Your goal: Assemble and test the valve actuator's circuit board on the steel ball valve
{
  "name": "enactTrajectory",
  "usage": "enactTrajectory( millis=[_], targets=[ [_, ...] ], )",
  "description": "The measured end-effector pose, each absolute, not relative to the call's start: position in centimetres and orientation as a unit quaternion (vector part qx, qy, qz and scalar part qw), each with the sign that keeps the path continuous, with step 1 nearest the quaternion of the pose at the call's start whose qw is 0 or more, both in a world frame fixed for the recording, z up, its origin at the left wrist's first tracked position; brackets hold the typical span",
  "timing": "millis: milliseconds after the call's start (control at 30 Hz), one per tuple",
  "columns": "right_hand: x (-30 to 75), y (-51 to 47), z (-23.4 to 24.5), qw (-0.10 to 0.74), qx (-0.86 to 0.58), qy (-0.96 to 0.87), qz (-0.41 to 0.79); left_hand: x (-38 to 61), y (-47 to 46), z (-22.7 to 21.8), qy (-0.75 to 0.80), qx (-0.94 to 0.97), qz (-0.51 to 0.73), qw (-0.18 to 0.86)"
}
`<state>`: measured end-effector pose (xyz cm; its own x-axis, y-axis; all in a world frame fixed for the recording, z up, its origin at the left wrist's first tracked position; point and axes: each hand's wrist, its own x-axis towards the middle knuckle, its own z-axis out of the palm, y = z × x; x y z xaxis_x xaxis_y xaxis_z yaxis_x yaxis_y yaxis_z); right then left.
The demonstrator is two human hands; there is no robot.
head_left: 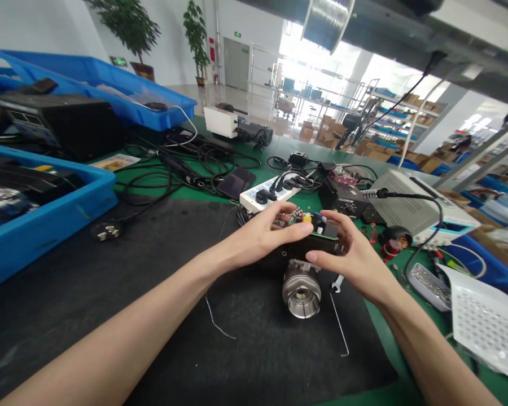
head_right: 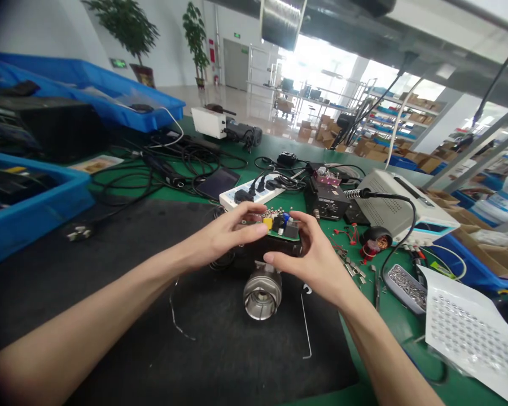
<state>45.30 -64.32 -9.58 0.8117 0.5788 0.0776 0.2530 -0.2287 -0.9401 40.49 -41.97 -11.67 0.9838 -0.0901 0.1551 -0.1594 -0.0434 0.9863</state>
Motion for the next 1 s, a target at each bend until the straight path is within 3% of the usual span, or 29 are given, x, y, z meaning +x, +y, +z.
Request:
enactTrajectory(
  millis=[233,433,667,1000],
  targets=[
    [45.2,-63.9,-9.7,0.492,-0.788,-0.354,0.107,39.6,-41.9,-8.5,-0.125,0.797,0.083,0.585],
    [45.4,-62.9,-9.9,0.458,-0.808,-0.357,0.094,39.1,-41.3,-7.6,-0.111,0.890,0.138,0.420],
    [45.4,-62.3,-9.8,0.445,-0.808,-0.373,0.098,39.5,-40.2,-7.9,-0.181,0.862,0.070,0.469],
    [45.5,-62.3,-9.8,0.452,-0.813,-0.352,0.108,39.6,-40.3,-8.2,-0.127,0.862,0.078,0.485]
  ],
)
